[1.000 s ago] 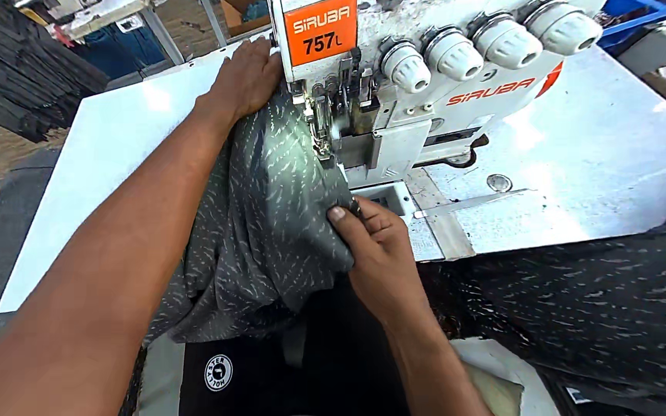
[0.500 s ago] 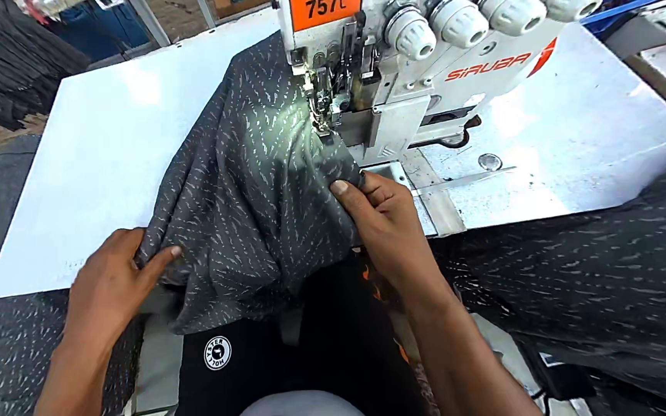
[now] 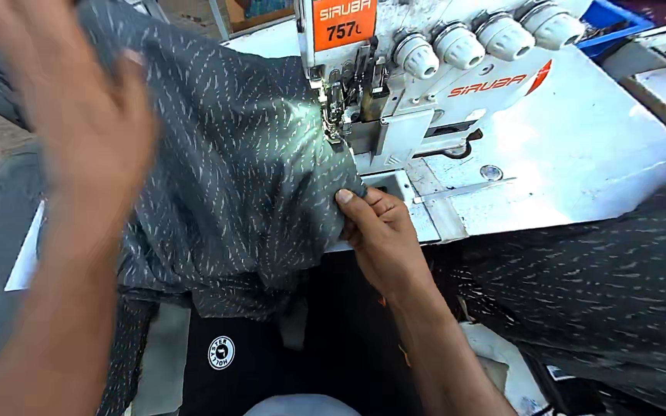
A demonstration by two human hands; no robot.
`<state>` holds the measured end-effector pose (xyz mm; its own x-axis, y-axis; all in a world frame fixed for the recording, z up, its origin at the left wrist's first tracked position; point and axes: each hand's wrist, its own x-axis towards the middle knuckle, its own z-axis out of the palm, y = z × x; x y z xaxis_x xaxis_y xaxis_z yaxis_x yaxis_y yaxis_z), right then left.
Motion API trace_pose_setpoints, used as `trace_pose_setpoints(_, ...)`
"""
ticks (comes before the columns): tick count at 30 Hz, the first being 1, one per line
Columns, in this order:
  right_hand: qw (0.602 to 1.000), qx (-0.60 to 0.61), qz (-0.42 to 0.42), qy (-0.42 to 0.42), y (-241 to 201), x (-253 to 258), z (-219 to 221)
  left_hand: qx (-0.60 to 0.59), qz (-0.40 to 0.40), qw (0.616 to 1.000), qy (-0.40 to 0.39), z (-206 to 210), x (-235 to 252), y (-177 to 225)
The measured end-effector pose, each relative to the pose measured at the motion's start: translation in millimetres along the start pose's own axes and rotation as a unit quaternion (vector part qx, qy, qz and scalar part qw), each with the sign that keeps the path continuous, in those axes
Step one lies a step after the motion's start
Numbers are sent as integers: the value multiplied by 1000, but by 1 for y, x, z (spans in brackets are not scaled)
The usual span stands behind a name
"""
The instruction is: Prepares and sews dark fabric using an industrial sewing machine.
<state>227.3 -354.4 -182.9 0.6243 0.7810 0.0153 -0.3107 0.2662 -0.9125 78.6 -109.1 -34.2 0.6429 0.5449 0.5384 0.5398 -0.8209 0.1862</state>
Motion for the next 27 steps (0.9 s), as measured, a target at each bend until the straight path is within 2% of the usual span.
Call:
trace_pose_setpoints(2,1000,14,4,0,0,4,0,-195,77,977,-46,33,-44,70)
trace_pose_setpoints(4,1000,25,5,-3,-1,6,-1,-308,106,941,-97,65,-69,101)
trace_pose_setpoints(8,999,35,7,-11,-4,-1,-1,-273,126,949,-98,94,-69,93)
trace_pose_setpoints(14,997,76,-8,-10,1,3,6,-261,166,943,-123,97,-56,79)
trace_pose_setpoints(22,994,74,25,78,-6,23,30,-310,266,891,-195,109,-8,46)
trace_pose_setpoints(25,993,74,26,88,-6,23,33,-253,296,906,-166,99,-16,55)
trace_pose_setpoints(27,992,74,28,94,-5,24,33,-237,283,920,-130,95,-32,63)
